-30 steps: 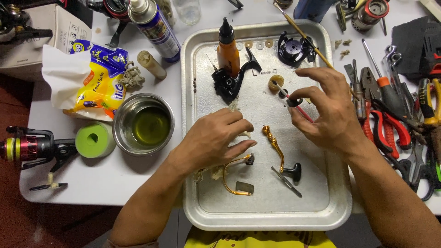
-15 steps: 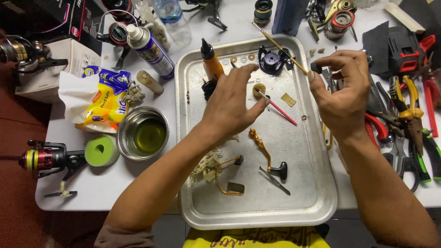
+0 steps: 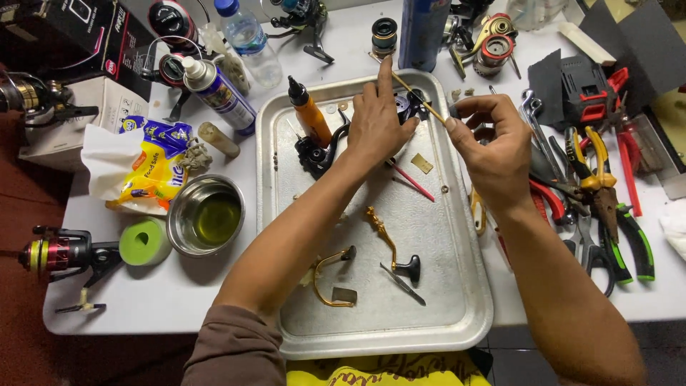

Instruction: Cleaning, lubricating, and assembling the internal components of a fishing reel.

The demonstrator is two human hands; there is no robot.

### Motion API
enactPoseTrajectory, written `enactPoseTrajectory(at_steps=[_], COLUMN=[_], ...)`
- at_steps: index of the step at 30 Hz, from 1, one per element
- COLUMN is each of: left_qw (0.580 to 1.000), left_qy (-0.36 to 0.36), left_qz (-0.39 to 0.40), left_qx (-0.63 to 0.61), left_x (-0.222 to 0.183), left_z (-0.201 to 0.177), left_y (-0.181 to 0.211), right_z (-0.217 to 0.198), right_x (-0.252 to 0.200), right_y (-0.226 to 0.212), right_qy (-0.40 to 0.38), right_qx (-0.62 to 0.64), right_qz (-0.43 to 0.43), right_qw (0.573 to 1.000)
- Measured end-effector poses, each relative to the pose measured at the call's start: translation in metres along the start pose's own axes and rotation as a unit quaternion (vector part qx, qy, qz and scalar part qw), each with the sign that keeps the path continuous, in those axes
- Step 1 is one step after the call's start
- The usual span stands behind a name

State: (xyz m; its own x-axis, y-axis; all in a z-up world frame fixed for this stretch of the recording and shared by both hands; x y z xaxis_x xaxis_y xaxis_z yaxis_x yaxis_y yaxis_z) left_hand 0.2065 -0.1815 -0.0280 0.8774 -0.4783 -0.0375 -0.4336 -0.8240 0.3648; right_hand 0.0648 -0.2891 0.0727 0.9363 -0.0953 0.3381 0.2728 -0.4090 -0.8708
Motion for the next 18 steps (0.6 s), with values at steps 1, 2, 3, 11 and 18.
enactPoseTrajectory(at_steps=[1, 2, 3, 11, 18], left_qw=[1.0, 1.0, 0.999, 0.902, 0.682], left_qy=[0.001, 0.0, 0.0, -0.081, -0.16], left_qz=[0.001, 0.005, 0.009, 0.13, 0.178], left_qx=[0.001, -0.017, -0.035, -0.403, -0.691], left_x=[0.0, 0.0, 0.0, -0.075, -0.142], left_z=[-0.001, -0.002, -0.003, -0.061, -0.056], left_y=[0.0, 0.0, 0.0, 0.018, 0.006], right_z=[0.0, 0.0, 0.0, 0.003, 0.042], right_x=[0.0, 0.0, 0.0, -0.001, -0.006], right_y=[0.0, 0.003, 0.006, 0.038, 0.028], right_qy=[0.001, 0.002, 0.003, 0.008, -0.149], right_qx=[0.0, 0.016, 0.032, 0.242, 0.493], right_qz=[-0.001, 0.016, 0.032, 0.069, -0.003], right_qw=[1.0, 1.0, 0.999, 0.968, 0.857])
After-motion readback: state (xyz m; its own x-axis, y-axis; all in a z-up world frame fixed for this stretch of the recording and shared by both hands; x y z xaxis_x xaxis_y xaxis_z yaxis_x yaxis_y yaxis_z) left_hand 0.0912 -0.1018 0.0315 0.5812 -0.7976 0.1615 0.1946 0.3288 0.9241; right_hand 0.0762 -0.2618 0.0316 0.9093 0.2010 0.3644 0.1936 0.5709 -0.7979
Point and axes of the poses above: each hand's wrist, its own x-axis towards the middle knuckle, its own z-axis out of the palm, y = z × x, the point moved 9 cm from there along x, towards the middle knuckle, and after that the axes turned 13 degrees about -y, right-handed, at the moved point
